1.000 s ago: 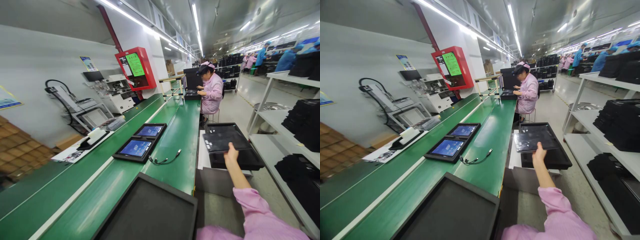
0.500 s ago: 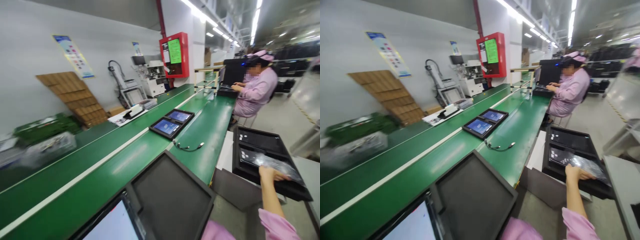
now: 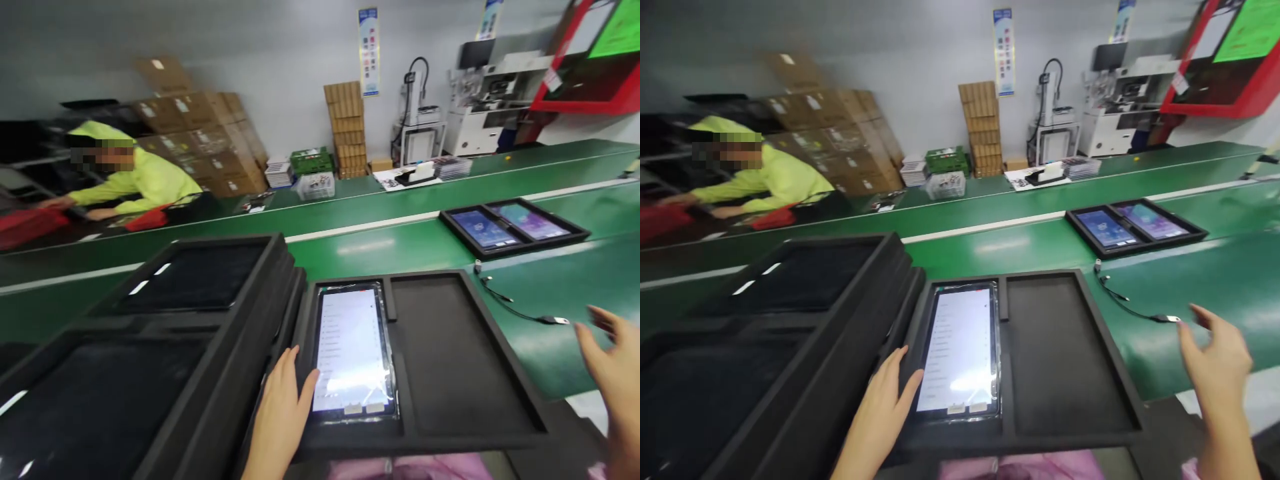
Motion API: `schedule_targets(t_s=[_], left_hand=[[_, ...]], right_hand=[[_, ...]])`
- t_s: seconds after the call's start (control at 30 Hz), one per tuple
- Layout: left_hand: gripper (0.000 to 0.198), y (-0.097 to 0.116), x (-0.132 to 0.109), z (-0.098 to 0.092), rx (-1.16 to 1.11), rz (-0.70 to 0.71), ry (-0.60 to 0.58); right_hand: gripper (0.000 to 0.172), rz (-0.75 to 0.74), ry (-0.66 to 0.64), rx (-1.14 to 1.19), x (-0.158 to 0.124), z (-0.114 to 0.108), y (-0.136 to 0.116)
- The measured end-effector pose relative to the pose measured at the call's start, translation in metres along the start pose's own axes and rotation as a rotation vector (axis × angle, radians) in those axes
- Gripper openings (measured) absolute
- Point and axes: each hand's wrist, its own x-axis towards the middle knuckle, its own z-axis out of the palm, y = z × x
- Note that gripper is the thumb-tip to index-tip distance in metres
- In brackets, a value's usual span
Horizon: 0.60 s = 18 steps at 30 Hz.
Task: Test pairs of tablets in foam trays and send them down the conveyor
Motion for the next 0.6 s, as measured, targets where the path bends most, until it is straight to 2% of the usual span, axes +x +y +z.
schedule_targets(t_s=[0.03, 0.1, 0.17, 0.23, 0.3, 0.37, 0.47, 0.6], left_hand=[[0.072, -0.003, -0.006, 0.004, -0.031, -0.052, 0.003], [0.072, -0.008, -0.019, 0.01, -0.105, -0.149, -0.001], [0.067, -0.01, -0.029, 0.011, -0.169, -0.224, 0.001], [0.061, -0.012, -0.034, 0.01, -0.22, -0.259, 0.005], [0.058, -0.012, -0.034, 0.008, -0.254, -0.267, 0.019], [0.059, -0.013, -0.034, 0.009, -0.267, -0.269, 0.021], [0.063, -0.014, -0.037, 0.013, -0.24, -0.256, 0.009], [0.063, -0.011, -0.055, 0.023, -0.191, -0.157, 0.0]], right_hand=[[0.047, -0.052, -0.104, 0.138, 0.012, 0.008, -0.031], [0.038, -0.244, -0.389, 0.355, 0.025, 0.027, -0.099], [0.036, -0.517, -0.722, 0.406, 0.025, 0.047, -0.166], [0.034, -0.756, -0.916, 0.365, 0.018, 0.067, -0.225], [0.034, -0.969, -0.974, 0.225, 0.008, 0.087, -0.273], [0.034, -1.073, -1.001, 0.013, 0.0, 0.104, -0.308], [0.035, -1.056, -1.004, -0.166, -0.008, 0.124, -0.339], [0.037, -0.992, -1.008, -0.187, -0.015, 0.139, -0.357]])
